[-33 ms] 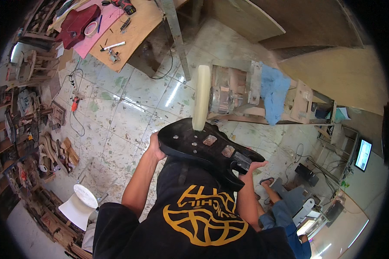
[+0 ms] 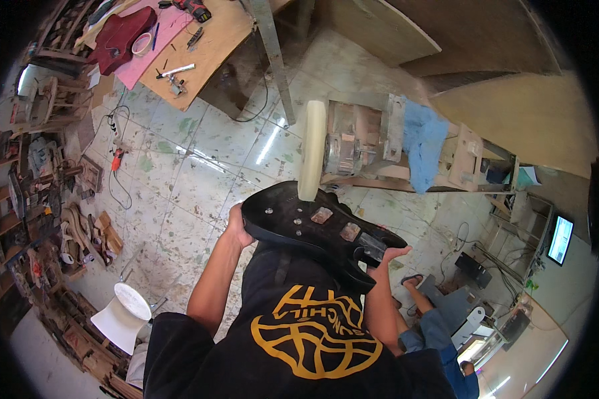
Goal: The person wipes the surface of a dark electric guitar body with a cloth and then holds it against a large rotating buffing wheel, moving the body to polish different sections.
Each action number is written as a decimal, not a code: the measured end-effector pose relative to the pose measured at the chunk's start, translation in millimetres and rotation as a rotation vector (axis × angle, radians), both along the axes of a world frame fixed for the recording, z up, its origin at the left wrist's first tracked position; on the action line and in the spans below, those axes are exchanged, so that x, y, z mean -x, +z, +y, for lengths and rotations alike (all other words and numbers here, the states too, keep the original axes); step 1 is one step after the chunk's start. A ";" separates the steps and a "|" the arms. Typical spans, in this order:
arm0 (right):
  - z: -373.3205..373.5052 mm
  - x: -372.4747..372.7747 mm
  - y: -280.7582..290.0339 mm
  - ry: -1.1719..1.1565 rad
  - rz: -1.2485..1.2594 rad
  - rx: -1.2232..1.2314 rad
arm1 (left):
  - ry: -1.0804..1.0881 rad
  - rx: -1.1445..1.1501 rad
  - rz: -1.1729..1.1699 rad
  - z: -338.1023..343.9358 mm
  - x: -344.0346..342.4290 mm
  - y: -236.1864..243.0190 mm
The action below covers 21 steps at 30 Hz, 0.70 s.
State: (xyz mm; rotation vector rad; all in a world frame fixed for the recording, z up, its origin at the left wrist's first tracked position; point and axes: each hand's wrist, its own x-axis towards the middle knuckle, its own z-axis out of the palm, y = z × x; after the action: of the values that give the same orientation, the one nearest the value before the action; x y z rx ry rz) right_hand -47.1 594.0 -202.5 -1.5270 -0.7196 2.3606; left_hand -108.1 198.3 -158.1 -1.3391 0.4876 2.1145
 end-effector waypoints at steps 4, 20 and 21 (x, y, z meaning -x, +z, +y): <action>-22.7 11.6 -5.8 0.032 -0.021 0.084 | 0.039 0.072 0.025 -22.9 -2.9 8.0; -121.5 50.4 -53.0 0.115 -0.120 0.143 | 0.194 0.304 0.094 -94.3 -26.0 55.6; -112.0 38.6 -84.6 0.138 -0.028 0.185 | 0.181 0.312 0.113 -94.0 -19.8 56.8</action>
State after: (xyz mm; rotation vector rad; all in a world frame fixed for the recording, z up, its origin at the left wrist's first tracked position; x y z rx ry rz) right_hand -85.7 482.0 -287.1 -1.6356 -0.6485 2.5753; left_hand -88.3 104.3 -101.3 -1.4854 0.7971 2.3436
